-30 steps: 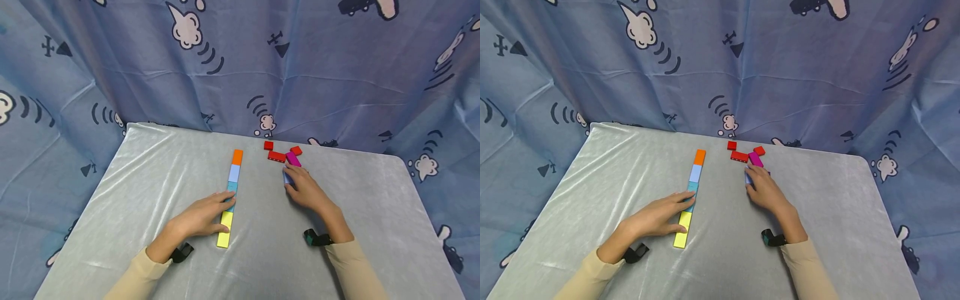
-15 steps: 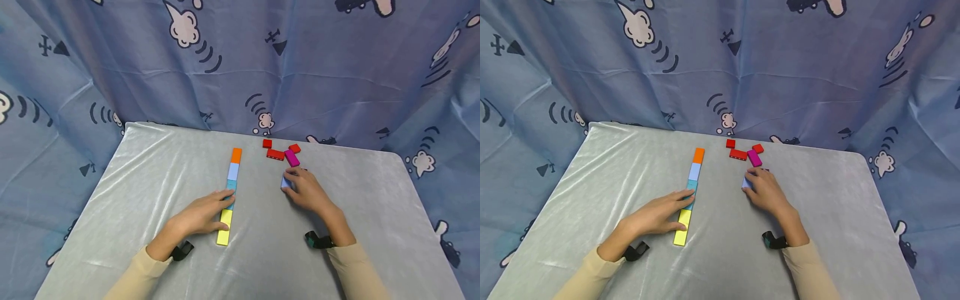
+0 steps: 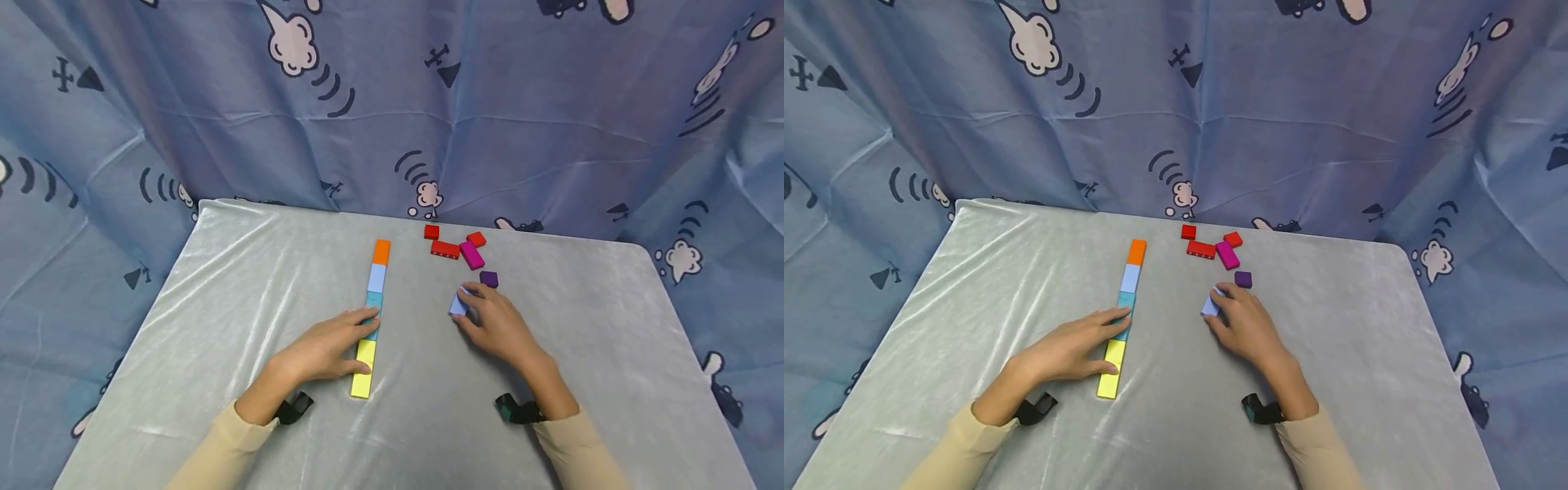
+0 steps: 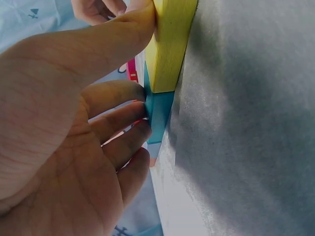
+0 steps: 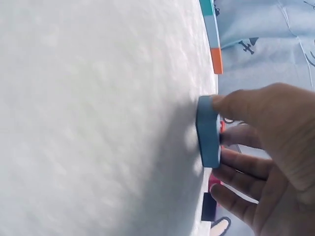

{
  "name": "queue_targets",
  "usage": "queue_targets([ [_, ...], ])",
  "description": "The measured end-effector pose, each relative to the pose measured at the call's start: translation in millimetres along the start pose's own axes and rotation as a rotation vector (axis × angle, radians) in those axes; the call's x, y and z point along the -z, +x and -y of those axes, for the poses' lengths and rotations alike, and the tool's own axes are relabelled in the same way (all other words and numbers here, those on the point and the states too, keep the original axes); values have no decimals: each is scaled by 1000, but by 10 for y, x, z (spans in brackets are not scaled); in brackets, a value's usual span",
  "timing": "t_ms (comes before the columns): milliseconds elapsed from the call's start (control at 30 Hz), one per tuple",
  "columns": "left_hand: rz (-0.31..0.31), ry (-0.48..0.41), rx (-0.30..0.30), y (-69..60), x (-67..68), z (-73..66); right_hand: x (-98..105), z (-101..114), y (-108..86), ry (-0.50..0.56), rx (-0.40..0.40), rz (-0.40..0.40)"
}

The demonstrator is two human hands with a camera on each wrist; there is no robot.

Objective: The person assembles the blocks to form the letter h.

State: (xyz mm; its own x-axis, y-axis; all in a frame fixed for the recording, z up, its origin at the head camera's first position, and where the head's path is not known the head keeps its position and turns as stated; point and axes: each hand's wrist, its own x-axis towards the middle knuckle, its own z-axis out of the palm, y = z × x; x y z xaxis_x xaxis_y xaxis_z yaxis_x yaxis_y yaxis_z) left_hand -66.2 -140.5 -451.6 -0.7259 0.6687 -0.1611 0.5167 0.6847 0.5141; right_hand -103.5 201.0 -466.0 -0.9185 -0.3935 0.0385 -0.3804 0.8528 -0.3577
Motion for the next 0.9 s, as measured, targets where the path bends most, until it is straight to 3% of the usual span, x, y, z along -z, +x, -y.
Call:
queue_targets([
  [233,4,-6,-4,2,-1,-2,-46,72,-97,1,-27,-31],
  [633,-1,-20,5,-4,-5,10,-83,206,-303,32,55,-45],
  [900,5,-13,-11,-17,25,7,-136,279,-503,43,61,-24],
])
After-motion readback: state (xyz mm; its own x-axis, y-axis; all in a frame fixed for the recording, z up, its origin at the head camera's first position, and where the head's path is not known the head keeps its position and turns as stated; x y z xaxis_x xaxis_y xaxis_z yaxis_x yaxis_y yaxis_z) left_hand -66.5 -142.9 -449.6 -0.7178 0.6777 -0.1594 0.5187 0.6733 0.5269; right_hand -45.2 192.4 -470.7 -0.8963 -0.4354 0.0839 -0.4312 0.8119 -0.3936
